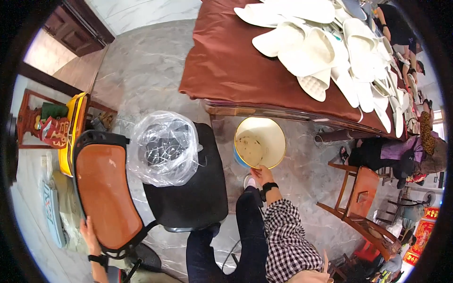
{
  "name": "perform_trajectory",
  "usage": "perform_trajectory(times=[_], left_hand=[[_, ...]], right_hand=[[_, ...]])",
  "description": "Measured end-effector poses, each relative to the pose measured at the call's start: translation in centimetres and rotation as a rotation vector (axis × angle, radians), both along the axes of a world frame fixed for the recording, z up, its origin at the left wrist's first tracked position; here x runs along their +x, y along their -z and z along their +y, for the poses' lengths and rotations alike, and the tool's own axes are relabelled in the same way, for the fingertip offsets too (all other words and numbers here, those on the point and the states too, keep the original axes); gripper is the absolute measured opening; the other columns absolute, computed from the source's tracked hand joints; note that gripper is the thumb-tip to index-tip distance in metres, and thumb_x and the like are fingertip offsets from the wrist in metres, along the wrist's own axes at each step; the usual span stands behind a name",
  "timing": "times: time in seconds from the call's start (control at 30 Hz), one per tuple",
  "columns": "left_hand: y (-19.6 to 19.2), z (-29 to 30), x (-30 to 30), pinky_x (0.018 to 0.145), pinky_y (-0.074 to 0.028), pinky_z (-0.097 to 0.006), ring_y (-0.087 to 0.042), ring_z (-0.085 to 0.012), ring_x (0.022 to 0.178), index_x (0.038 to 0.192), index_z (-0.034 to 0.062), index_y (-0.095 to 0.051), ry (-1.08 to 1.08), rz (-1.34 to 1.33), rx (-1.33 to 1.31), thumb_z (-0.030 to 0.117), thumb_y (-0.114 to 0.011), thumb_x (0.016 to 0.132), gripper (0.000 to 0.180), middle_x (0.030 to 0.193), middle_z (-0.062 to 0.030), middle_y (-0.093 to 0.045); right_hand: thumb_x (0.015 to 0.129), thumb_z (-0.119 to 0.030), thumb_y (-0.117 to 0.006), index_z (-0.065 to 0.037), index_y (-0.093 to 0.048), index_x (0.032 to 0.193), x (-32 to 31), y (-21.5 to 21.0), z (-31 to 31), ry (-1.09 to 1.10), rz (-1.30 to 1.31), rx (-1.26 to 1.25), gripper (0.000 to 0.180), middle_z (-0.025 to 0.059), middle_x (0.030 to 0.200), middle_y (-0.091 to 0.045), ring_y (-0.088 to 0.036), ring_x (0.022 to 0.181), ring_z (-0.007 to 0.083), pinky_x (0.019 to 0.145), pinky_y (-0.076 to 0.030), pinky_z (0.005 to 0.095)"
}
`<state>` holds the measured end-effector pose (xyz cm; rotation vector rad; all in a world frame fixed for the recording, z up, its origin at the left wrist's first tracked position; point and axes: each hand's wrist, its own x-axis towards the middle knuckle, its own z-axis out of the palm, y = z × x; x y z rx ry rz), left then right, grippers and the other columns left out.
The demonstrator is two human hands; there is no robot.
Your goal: Moving large material bags and then organizing a large quantity of white slippers on a communal work table in a factory.
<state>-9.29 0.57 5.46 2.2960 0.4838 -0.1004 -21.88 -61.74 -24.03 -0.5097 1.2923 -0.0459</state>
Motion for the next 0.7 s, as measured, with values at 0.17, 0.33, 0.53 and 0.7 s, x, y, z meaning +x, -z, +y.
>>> perform_trajectory(times=[0.17,0.33,0.53,0.7], left_hand=[[-0.2,0.2,5.8,0.060,-0.033,-0.025,-0.035,-0.0067,0.069,0.078,0.0064,-0.042,0.087,-0.035,0.068,0.028,-0.053,0.095,0.029,0.074,0.0043,-0.039],[0.1,3.9,6.2,0.051,-0.030,-0.018,-0.038,-0.0021,0.063,0.095,0.0065,-0.055,0.013,0.090,0.056,0.029,-0.052,0.095,0.023,0.080,0.0017,-0.051],[-0.3,9.1,5.6,0.108,-0.024,-0.032,-0.034,-0.0230,0.130,0.138,-0.0019,-0.037,-0.208,0.055,0.245,0.041,-0.048,0.094,0.062,0.142,-0.0144,-0.036],[2.1,3.3,5.5,0.049,-0.024,-0.022,-0.033,-0.0050,0.056,0.104,0.0046,-0.056,-0.124,-0.127,0.393,0.033,-0.049,0.096,0.030,0.064,0.0053,-0.037]], right_hand=[[0.089,-0.013,-0.050,0.006,-0.055,0.102,3.0,5.9,-3.4,0.000,-0.053,0.013,0.023,0.0163,0.099,-0.062,-0.061,0.094,0.0254,0.088,-0.052,0.0354],[0.094,-0.017,-0.047,0.010,-0.049,0.112,6.0,11.5,-4.2,0.019,-0.042,0.030,0.033,0.0209,0.109,-0.059,-0.058,0.103,0.0276,0.094,-0.049,0.0339],[0.096,-0.017,-0.045,0.005,-0.050,0.114,7.5,16.8,-2.8,-0.006,-0.117,0.114,0.029,0.0170,0.110,-0.059,-0.058,0.102,0.0263,0.094,-0.048,0.0348],[0.095,-0.023,-0.051,-0.008,-0.047,0.125,7.8,17.7,-1.9,-0.258,-0.088,0.029,0.034,0.0092,0.117,-0.058,-0.056,0.106,0.0246,0.093,-0.046,0.0352]])
